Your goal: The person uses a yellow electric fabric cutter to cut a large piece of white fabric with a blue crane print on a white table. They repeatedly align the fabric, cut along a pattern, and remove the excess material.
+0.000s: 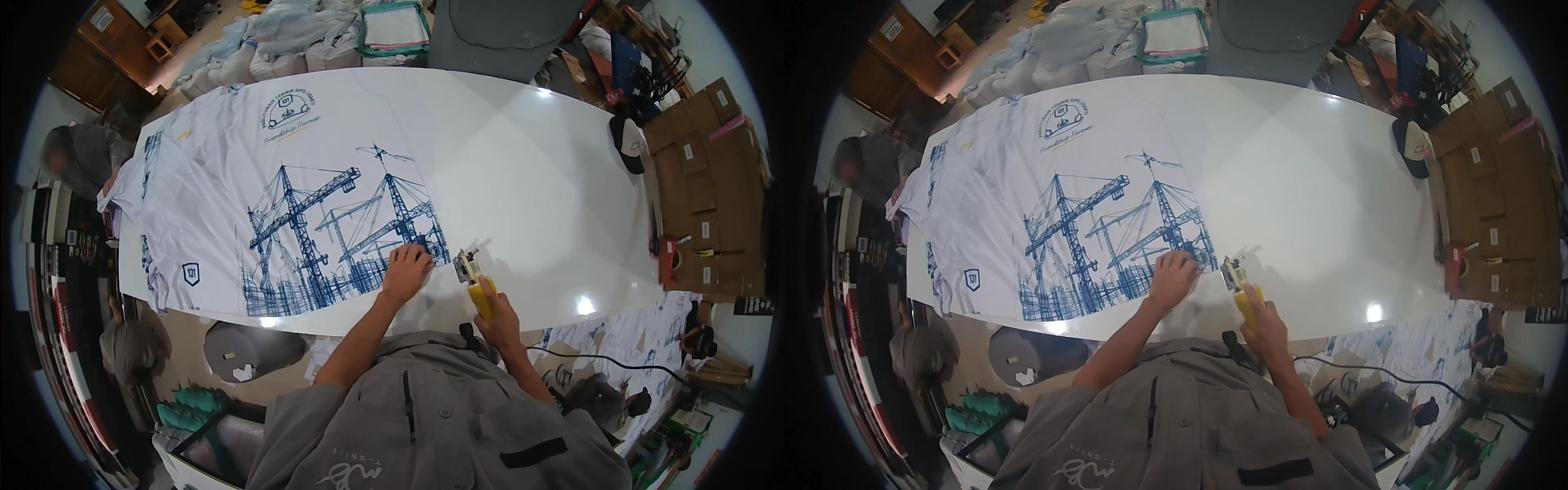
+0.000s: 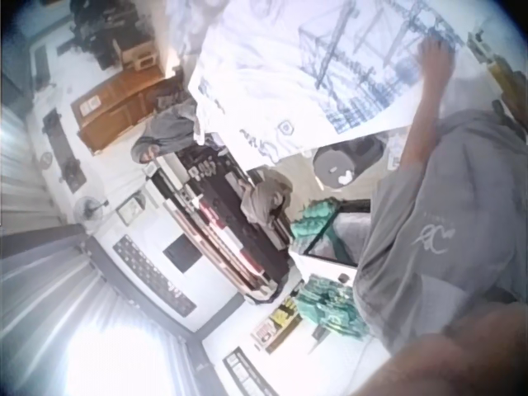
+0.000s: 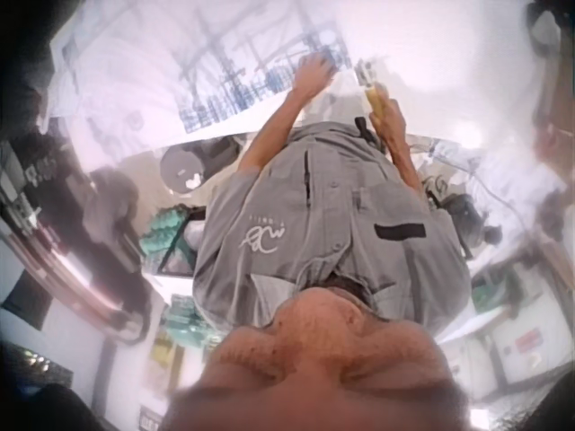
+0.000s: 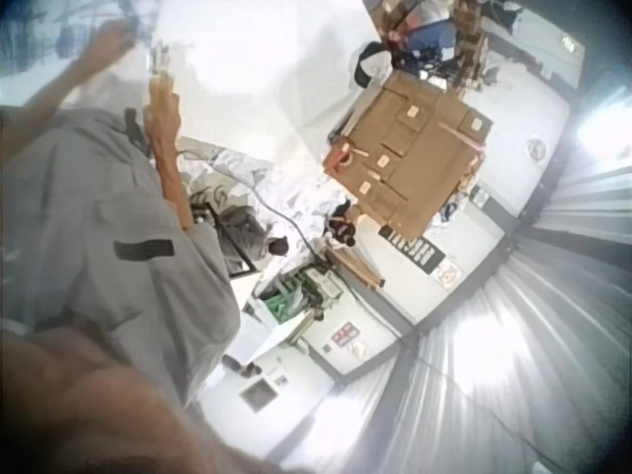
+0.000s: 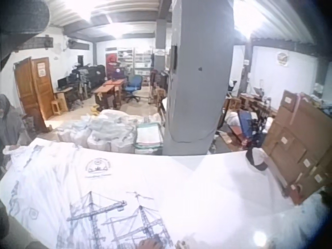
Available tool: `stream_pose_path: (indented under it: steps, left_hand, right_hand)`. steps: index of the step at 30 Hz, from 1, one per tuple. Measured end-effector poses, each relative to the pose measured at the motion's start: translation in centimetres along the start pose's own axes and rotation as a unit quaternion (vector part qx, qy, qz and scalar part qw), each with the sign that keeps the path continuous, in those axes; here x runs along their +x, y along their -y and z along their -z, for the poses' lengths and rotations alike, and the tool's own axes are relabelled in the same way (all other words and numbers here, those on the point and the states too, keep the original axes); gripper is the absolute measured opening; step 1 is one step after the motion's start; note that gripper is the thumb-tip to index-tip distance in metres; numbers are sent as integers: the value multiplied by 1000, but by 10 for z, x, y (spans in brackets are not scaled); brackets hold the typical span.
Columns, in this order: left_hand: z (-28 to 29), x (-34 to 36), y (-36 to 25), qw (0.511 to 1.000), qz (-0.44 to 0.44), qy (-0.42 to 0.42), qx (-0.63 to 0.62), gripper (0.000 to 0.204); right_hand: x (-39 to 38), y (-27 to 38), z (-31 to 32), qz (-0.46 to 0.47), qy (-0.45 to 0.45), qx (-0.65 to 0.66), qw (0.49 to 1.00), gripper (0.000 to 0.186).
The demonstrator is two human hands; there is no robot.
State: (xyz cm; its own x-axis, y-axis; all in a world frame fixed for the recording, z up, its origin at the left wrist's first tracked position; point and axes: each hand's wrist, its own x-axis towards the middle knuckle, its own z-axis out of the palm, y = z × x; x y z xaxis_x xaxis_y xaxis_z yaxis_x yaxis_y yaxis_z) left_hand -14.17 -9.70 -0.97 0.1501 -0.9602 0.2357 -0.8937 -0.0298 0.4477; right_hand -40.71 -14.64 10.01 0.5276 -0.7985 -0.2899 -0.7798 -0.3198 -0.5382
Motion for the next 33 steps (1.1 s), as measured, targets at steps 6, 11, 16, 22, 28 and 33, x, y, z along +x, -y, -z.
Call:
stream_pose_path:
  steps: [6, 11, 16, 22, 28, 33]
  left_hand:
    - [-3, -1, 0, 999, 19, -23, -14, 15]
    - [-5, -1, 1, 999, 9, -41, -24, 16]
    - [-4, -1, 3, 999, 3, -32, -21, 17]
    - [-1, 1, 3, 999, -1, -46, -17, 18]
    - [0, 1, 3, 999, 8, -32, -22, 19]
    - [-1, 1, 4, 999, 14, -29, -34, 19]
  right_hand:
    - [16, 12, -1, -11, 9, 2, 1000, 93]
    - [27, 19, -3, -22, 17, 0, 1000, 93]
    - [34, 24, 0, -23, 25, -3, 999, 93]
    - [41, 25, -5, -23, 19, -4, 1000, 94]
    - [52, 30, -6, 5, 2, -2, 1000, 96]
    - [67, 38, -5, -8, 9, -12, 1000, 97]
